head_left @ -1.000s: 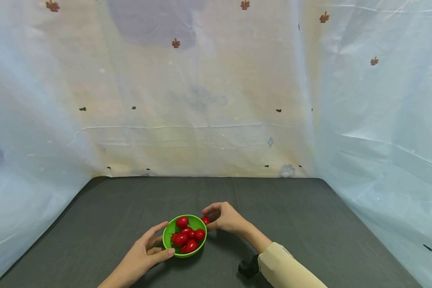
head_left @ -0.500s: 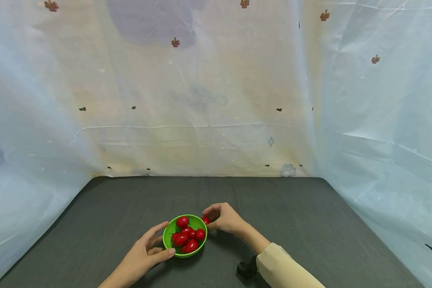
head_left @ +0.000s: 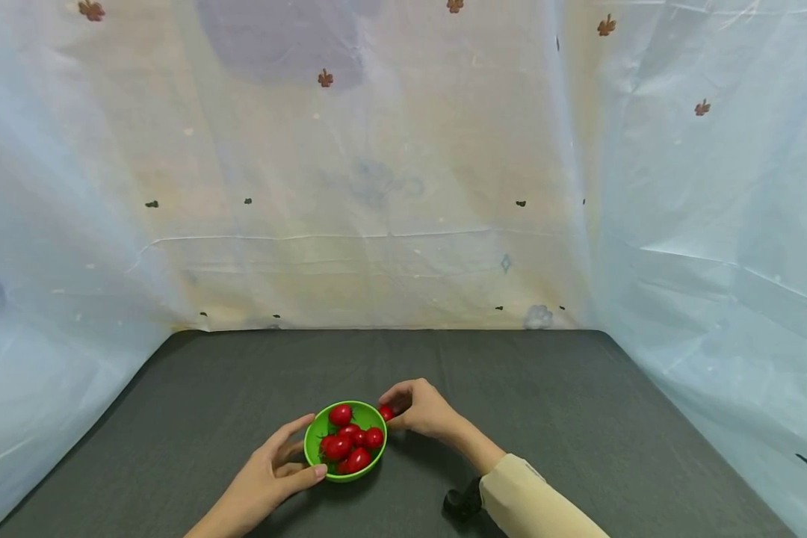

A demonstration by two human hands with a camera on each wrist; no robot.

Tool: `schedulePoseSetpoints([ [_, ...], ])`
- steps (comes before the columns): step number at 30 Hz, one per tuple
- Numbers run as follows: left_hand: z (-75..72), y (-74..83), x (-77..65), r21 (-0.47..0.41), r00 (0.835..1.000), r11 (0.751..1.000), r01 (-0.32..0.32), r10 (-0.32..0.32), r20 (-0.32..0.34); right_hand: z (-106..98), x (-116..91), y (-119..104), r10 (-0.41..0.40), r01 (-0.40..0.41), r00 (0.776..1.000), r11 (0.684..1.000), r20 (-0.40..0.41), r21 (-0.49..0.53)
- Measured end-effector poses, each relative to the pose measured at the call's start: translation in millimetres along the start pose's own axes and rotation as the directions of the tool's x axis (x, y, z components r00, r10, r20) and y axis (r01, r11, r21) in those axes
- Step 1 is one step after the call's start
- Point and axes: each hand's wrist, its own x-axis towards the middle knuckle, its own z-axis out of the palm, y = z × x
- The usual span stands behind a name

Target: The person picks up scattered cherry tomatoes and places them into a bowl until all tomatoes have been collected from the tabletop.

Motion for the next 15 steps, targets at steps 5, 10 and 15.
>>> schedulePoseSetpoints([
  [5,0.6,-1.0,0.8,0.008,1.0,1.0,-0.003,0.003,-0.011,-4.4,-2.3,1.2,0.003,-0.003,1.0,1.0,-0.01,-0.008],
  [10,0.3,-1.0,1.1,-0.008,1.0,1.0,-0.015,0.015,-0.003,-7.8,-5.0,2.9,0.0,0.0,1.0,1.0,-0.004,-0.019],
  [15,0.0,-0.7,1.3,-0.012,1.0,1.0,-0.016,0.016,0.007,-9.7,-7.8,4.8,-0.008,0.008,1.0,0.999,-0.006,-0.033],
])
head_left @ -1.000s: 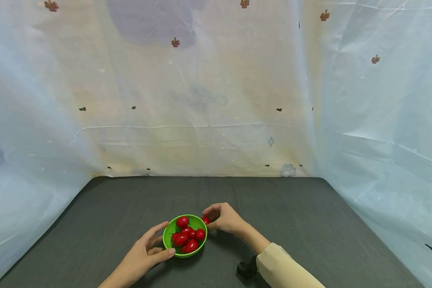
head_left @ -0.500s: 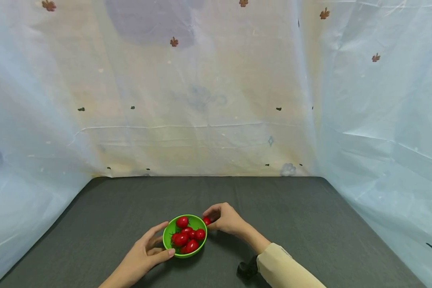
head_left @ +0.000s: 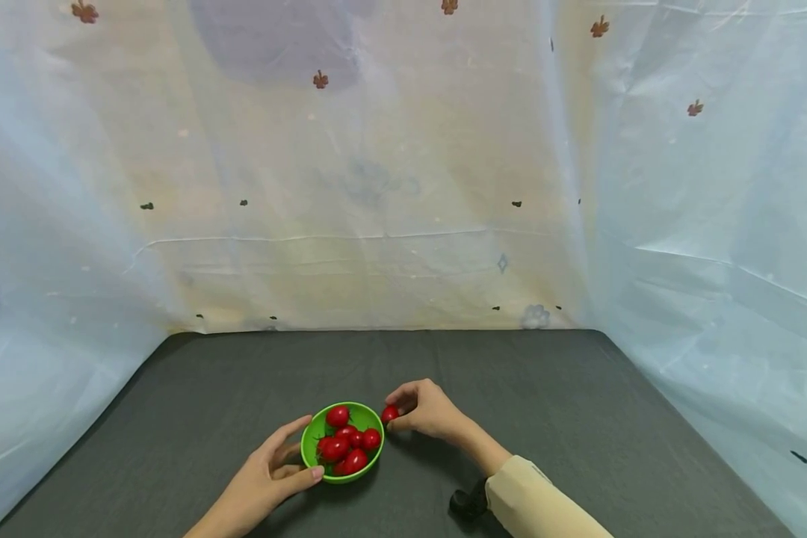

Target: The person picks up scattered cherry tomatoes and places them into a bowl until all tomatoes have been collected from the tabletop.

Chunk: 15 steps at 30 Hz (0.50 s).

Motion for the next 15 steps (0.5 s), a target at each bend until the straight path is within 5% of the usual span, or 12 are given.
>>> schedulePoseSetpoints([
  [15,0.1,-1.0,-0.5,0.012,1.0,1.0,0.007,-0.007,-0.002,-2.9,-3.2,1.0,-0.012,0.012,1.0,1.0,0.005,0.004],
])
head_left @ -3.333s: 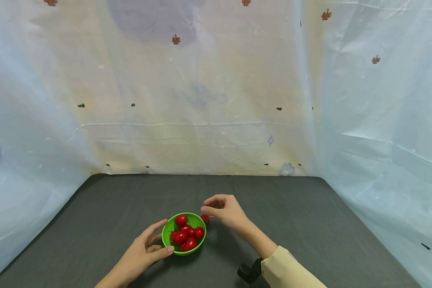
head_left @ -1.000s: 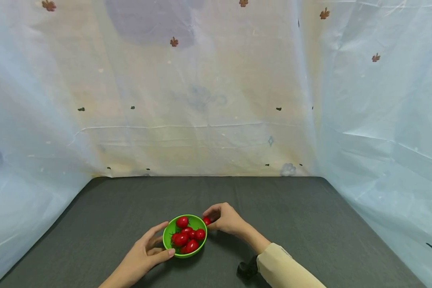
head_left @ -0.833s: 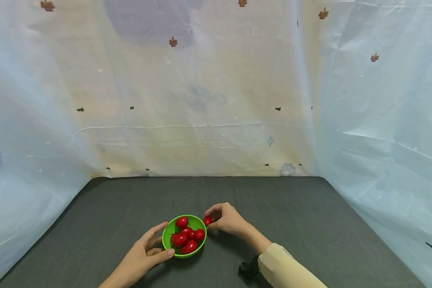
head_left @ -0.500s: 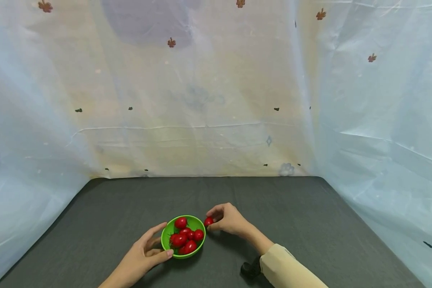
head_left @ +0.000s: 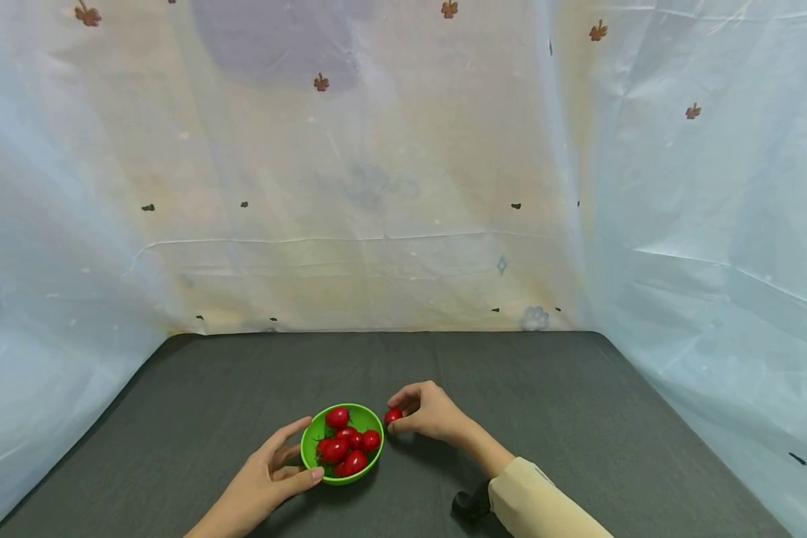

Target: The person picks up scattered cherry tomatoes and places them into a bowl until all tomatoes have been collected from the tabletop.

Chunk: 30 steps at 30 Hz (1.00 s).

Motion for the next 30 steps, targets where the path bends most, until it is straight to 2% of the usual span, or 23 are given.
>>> schedulePoseSetpoints([
  [20,1.4,0.6,-1.1,0.022,1.0,1.0,0.021,-0.021,-0.023,-2.7,-5.0,-2.3,0.053,-0.05,0.997,0.998,-0.059,0.043],
  [30,0.1,0.7,-0.6,0.027,1.0,0.999,0.021,-0.021,-0.007,-9.6,-11.5,-9.5,0.1,-0.081,0.986,0.986,-0.132,0.147],
])
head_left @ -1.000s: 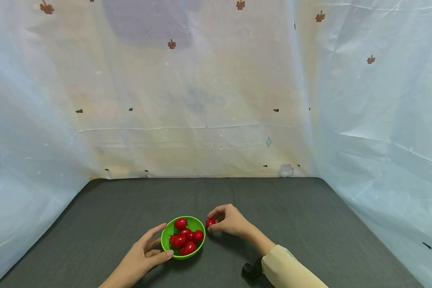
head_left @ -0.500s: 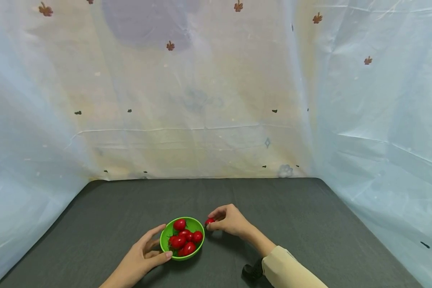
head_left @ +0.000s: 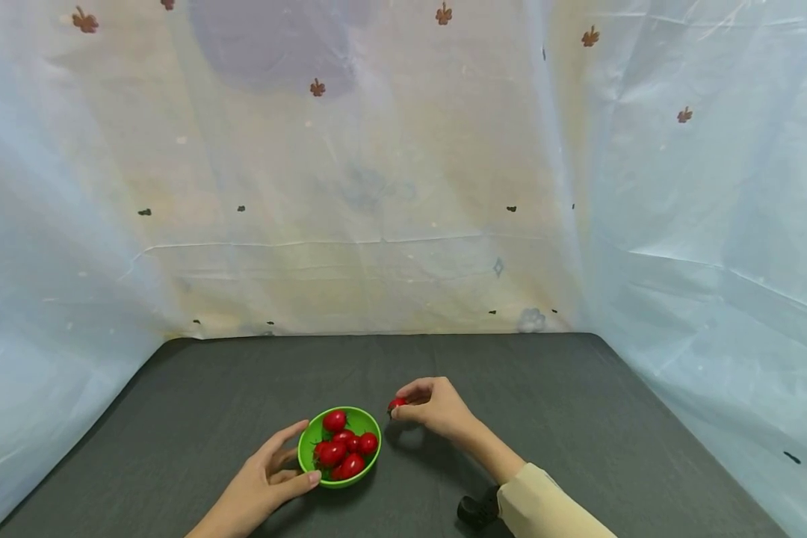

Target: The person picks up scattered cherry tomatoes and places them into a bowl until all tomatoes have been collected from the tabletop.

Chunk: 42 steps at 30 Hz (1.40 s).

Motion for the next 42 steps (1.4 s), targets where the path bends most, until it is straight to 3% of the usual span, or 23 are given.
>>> schedulePoseSetpoints([
  [5,-1.1,-2.5,-1.2,-0.019,1.0,1.0,0.004,-0.003,0.011,3.8,-2.6,-12.7,0.001,0.003,0.999,0.992,-0.034,0.122],
  [10,-2.3,-3.0,-0.9,-0.03,1.0,0.999,-0.021,0.021,0.015,19.1,-2.7,-34.0,-0.061,0.061,0.998,0.975,-0.004,0.215],
  [17,-1.4,-0.9,0.2,-0.041,0.999,0.999,-0.018,0.019,0.036,42.7,-5.4,-52.0,-0.192,0.182,0.977,0.978,0.095,0.099],
  [22,-1.6,1.3,0.0,-0.042,0.999,0.999,-0.019,0.021,0.038,47.8,-4.7,-53.4,-0.257,0.256,0.961,0.966,0.103,0.022],
  [35,-1.3,-0.3,-0.7,-0.043,0.999,0.999,-0.023,0.025,0.037,44.9,-2.9,-43.3,-0.218,0.225,0.969,0.973,0.118,-0.053],
  [42,-2.0,0.3,-0.7,-0.032,0.999,0.999,-0.038,0.039,0.031,37.9,-5.8,-39.1,-0.188,0.193,0.975,0.981,0.119,-0.026],
])
